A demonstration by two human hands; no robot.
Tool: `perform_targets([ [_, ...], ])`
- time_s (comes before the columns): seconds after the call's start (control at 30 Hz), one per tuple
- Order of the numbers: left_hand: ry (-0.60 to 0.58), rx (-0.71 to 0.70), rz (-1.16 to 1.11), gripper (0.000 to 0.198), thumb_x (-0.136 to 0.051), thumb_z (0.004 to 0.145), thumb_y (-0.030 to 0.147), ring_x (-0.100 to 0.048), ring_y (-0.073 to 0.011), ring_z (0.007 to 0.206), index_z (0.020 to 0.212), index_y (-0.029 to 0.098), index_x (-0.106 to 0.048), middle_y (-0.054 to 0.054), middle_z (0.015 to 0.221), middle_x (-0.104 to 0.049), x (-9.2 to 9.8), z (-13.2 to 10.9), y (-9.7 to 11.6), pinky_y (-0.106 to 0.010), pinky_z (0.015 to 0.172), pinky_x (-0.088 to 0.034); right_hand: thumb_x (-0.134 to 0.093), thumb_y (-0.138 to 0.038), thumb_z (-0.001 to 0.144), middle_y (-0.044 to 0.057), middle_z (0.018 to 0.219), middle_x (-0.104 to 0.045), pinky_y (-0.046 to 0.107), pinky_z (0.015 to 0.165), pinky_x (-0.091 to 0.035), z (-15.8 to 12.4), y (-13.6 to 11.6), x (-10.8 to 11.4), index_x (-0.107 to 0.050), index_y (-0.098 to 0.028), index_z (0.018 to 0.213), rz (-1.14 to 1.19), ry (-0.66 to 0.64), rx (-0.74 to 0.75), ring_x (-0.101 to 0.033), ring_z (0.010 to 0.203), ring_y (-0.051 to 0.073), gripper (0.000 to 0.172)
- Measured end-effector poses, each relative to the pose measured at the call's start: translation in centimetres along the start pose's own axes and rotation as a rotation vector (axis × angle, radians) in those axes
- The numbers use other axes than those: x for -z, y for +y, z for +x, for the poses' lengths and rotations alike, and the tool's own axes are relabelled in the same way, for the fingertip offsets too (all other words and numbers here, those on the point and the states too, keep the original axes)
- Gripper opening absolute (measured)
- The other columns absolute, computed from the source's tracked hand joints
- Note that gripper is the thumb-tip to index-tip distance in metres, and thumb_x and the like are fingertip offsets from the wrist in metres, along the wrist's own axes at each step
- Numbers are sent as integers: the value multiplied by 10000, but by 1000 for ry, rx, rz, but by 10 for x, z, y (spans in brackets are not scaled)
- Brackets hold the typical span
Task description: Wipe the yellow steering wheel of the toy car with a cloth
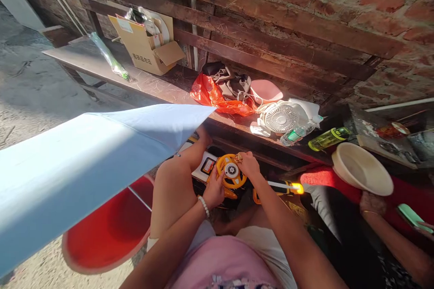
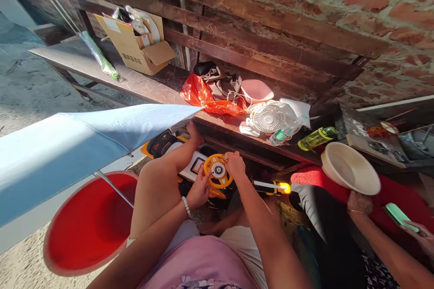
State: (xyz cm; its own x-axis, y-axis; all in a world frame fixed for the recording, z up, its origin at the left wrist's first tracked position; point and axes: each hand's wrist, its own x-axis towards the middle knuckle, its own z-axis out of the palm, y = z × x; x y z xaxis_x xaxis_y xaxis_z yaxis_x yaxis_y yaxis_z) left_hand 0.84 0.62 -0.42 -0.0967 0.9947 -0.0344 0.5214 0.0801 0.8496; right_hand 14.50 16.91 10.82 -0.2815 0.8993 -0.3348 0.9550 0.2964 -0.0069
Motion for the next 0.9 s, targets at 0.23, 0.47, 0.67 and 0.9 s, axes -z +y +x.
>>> perform_targets([
  [0.23,19,8,-92,750,-696,879,197,-168,-428,1697,1604,210,-503,-171,1840,-145,-1,3,-5,-659,1359,-248,-569,-316,1029,177,1335,-631,328,853,-550,-63,-1,-41,-533,-193,1476,121,12,-212,-748,1038,258,465],
  [0.47,22,-20,-95,677,-653,888,204,-126,-398,1710,1557,156,-562,-199,1823,-176,4,5,-11,-626,1373,-214,-573,-308,1020,155,1284,-682,323,862,-520,-105,3,-54,-581,-206,1385,177,-76,-143,-744,1042,263,379],
  [0.67,97,111,-420,616,-698,923,402,-252,-368,1684,1507,231,-610,-144,1773,-358,9,10,-5,-604,1371,-231,-577,-238,960,123,1388,-646,316,973,-512,-89,13,-32,-577,-235,1490,296,78,40,-681,1181,251,530],
  [0.9,131,652,-1141,608,-388,1082,529,-759,-260,1210,1635,278,-412,-134,1393,-740,40,20,8,-516,1130,-570,-615,-255,948,159,1663,-488,473,1186,-419,-37,-67,-15,-559,-204,1567,191,106,225,-499,1434,344,624],
])
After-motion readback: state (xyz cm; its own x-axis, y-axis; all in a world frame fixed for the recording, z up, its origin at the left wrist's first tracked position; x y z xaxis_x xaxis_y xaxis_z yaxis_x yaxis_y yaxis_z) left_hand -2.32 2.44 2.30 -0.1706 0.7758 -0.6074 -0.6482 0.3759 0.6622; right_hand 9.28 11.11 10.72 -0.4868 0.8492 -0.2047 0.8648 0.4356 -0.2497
